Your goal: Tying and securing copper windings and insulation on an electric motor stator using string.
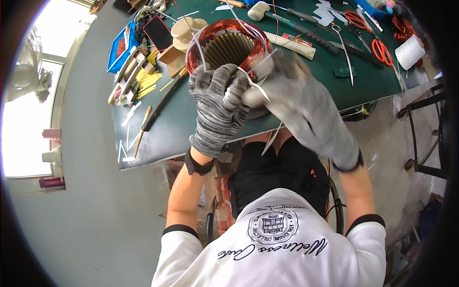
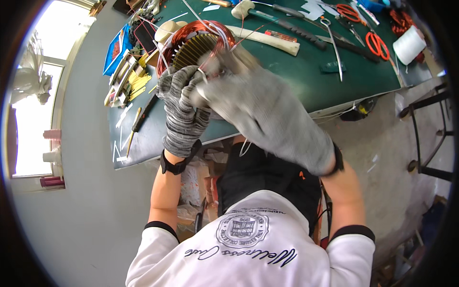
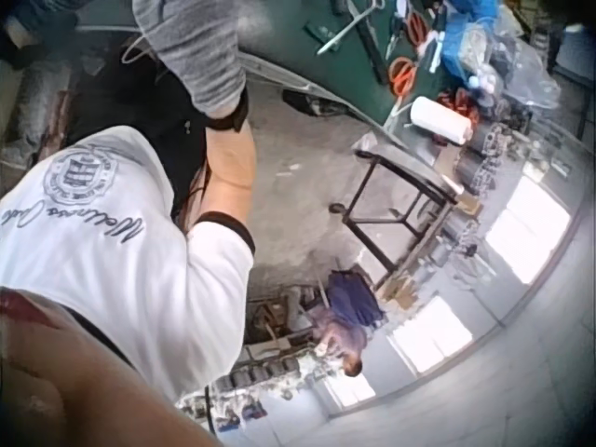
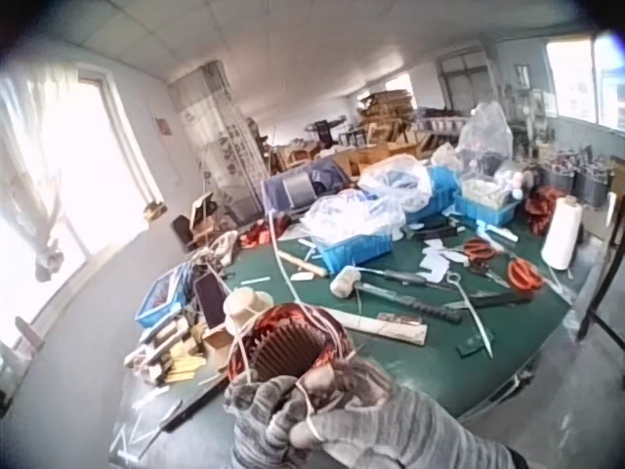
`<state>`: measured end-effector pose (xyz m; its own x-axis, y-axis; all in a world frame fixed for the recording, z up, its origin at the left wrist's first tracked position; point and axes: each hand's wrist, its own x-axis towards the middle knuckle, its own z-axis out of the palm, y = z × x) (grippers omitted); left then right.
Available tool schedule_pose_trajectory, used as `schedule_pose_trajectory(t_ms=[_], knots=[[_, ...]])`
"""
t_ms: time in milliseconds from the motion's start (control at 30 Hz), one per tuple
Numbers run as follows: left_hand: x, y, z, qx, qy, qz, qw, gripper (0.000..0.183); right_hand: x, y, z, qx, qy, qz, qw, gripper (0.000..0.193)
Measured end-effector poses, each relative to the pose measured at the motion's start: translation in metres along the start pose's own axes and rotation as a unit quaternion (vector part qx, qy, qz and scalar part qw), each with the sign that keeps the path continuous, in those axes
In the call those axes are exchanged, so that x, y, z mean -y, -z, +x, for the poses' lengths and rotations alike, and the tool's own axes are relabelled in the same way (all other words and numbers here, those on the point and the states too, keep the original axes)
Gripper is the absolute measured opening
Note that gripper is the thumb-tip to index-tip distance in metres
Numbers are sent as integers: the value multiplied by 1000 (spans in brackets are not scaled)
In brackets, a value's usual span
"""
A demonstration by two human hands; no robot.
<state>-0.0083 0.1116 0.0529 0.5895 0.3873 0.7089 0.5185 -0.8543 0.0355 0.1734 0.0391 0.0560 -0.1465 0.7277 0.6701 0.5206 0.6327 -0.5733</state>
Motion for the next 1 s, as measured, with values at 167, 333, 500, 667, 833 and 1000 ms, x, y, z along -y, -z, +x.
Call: schedule_pose_trajectory(t_ms=[167,333,500,667,833,1000], knots=[[17,-18,-7,-65,-61,52,995,26,-11,-62,-25,-162,-346,870,313,16],[17,-14,-12,-33,8,40,999,21,19,-18,47,44,-346,826,442,17],[12,-18,-5,-71,-64,54,994,22,-14,-49,-31,-31,-272,804,528,24],[16,-11,-10,-59,-28,-47,997,33,-2,-29,-8,-19,-261,626,735,27],[-5,-23,0,-136,49,-76,987,34,-32,-63,-37,-37,-139,291,946,22],[9,-36,-9,-66,103,77,989,29,23,-22,49,-19,-326,847,420,17]])
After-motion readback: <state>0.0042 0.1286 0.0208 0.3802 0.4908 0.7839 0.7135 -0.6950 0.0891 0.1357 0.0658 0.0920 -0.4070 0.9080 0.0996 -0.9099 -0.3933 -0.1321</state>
